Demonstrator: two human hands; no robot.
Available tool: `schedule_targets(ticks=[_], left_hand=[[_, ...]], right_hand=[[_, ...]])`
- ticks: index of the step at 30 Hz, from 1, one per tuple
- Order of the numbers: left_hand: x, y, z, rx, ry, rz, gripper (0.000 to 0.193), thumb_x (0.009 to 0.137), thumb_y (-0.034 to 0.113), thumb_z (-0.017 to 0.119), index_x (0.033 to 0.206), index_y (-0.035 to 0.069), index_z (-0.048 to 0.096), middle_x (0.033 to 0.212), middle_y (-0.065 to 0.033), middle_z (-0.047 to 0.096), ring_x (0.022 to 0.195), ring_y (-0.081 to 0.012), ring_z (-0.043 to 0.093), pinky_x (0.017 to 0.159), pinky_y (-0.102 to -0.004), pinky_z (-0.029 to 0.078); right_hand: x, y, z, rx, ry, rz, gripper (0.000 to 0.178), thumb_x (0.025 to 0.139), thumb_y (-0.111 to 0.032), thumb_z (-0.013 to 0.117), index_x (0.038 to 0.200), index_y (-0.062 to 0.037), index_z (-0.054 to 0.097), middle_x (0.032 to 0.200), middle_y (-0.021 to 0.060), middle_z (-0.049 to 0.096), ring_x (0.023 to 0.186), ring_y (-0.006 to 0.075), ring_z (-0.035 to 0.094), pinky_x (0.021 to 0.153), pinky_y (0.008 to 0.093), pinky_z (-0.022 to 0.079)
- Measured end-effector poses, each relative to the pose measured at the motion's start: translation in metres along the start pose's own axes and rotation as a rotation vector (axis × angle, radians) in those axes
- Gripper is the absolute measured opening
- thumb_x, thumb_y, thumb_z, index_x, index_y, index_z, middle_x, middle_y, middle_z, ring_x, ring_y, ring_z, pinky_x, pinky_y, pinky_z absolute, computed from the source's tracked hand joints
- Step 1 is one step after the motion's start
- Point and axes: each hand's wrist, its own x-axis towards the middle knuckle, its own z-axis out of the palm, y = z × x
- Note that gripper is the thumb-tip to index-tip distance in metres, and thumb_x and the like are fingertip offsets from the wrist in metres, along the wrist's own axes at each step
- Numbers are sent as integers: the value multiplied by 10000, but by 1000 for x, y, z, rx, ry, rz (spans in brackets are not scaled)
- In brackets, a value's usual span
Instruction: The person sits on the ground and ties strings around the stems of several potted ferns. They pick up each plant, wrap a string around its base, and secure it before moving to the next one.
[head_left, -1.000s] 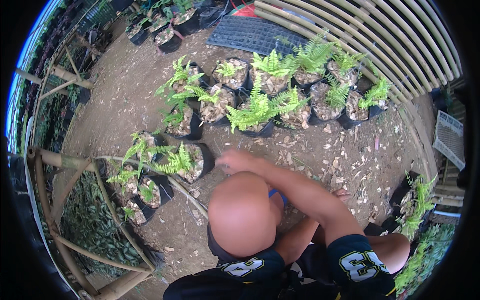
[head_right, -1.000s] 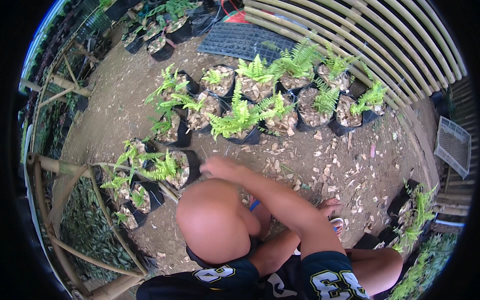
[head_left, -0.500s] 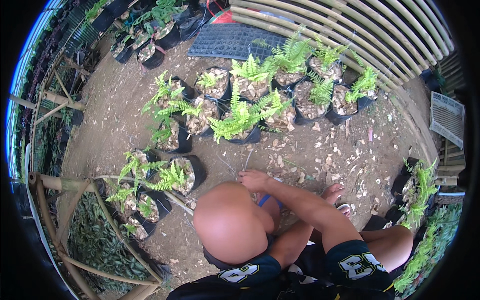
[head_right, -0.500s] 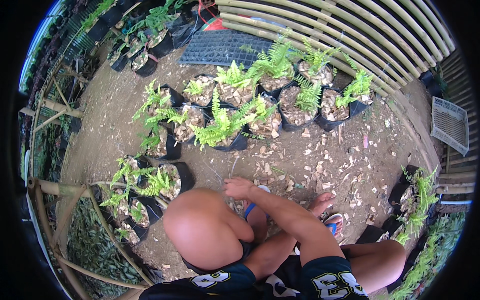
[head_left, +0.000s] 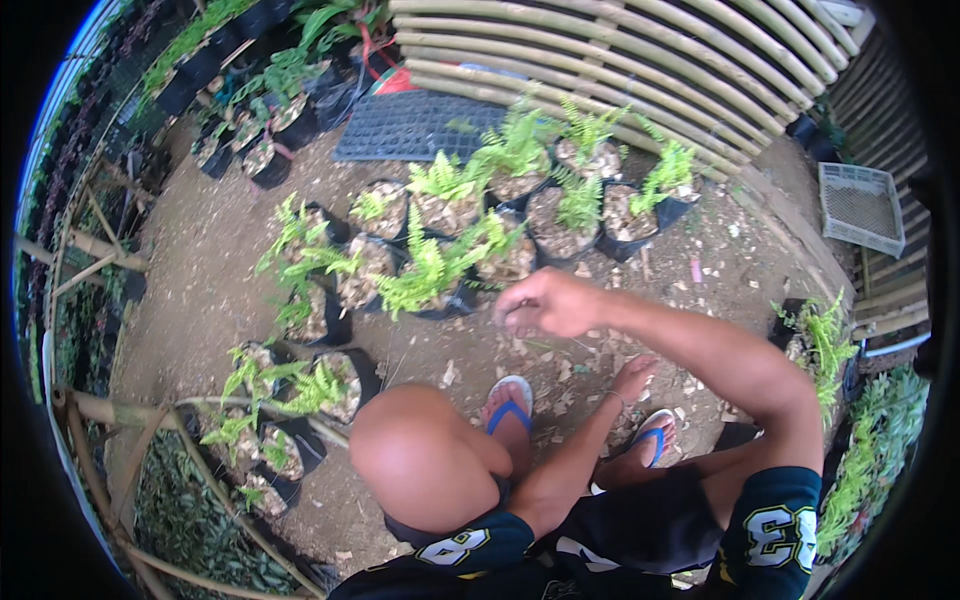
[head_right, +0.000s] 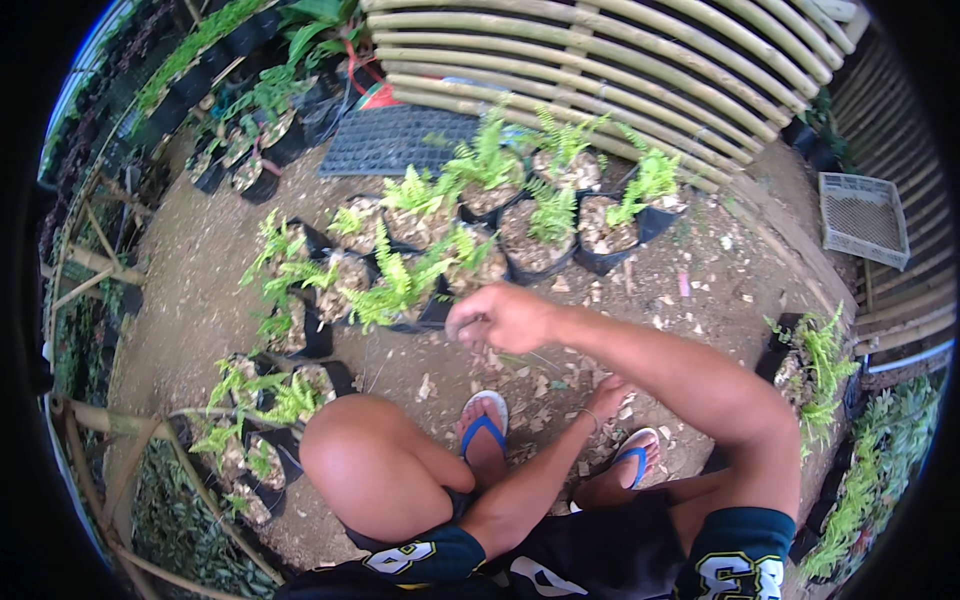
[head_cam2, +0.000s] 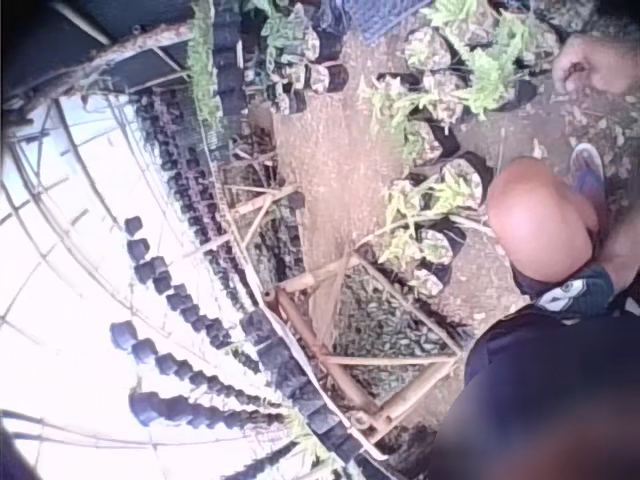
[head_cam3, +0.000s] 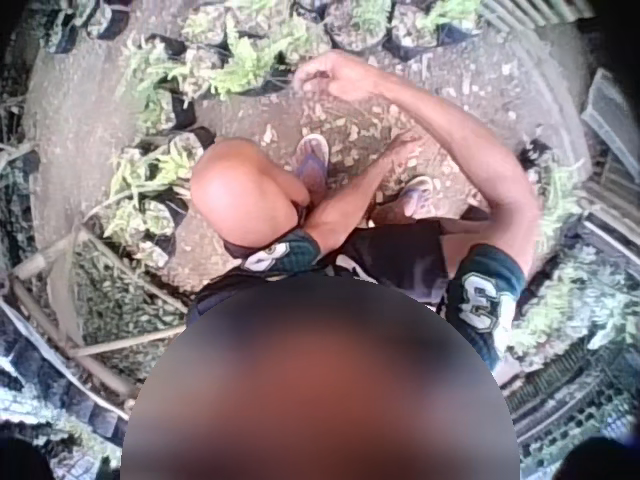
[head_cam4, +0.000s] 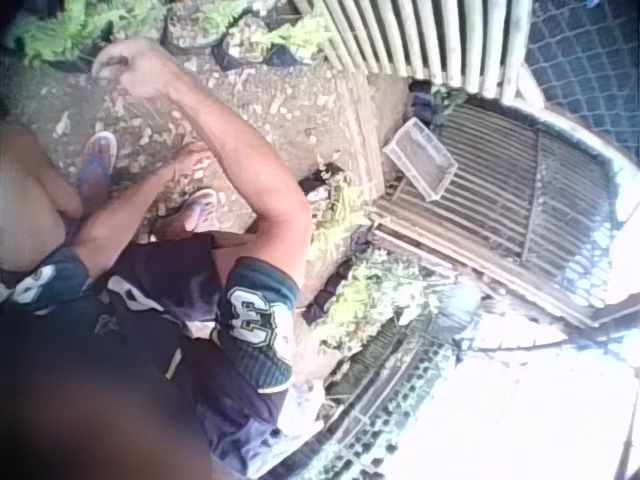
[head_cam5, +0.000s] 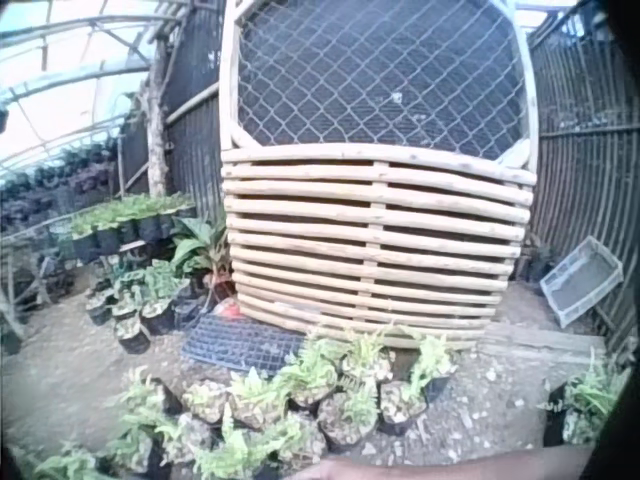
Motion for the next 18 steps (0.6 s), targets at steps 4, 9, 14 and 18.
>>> schedule_targets(ticks=[4, 9, 14, 18], left_hand=[[24, 20, -16, 49, -35, -179, 374, 982, 370, 651, 1170, 54, 717, 1026, -55, 734, 894, -143, 624, 822, -301, 477], [37, 76, -45, 7, 282, -262, 368, 978, 388, 650, 1068, 52, 771, 947, -10, 735, 830, -148, 608, 764, -316, 477], [37, 189, -44, -217, 211, 4, 378, 1047, 372, 604, 1212, 58, 733, 1084, -26, 748, 889, -99, 622, 760, -269, 466], [28, 263, -24, -141, 8, 348, 373, 1021, 226, 688, 1325, 11, 658, 1173, -57, 732, 1027, -113, 654, 873, -274, 508]], right_hand=[[-83, -20, -63, 124, 111, 233, 151, 1036, -102, 618, 1154, -54, 700, 1006, 72, 743, 872, 163, 742, 664, 327, 591], [-175, 1, -98, 171, 288, 365, 174, 1040, -158, 638, 1166, -61, 709, 977, 52, 754, 842, 168, 751, 652, 318, 590], [-217, 44, -89, 273, 465, 423, 198, 1048, -173, 627, 1197, -77, 716, 999, 71, 757, 832, 191, 766, 632, 302, 601], [-229, 66, -84, 350, 502, 407, 214, 1044, -185, 635, 1210, -74, 712, 998, 85, 746, 833, 213, 773, 635, 304, 600]])
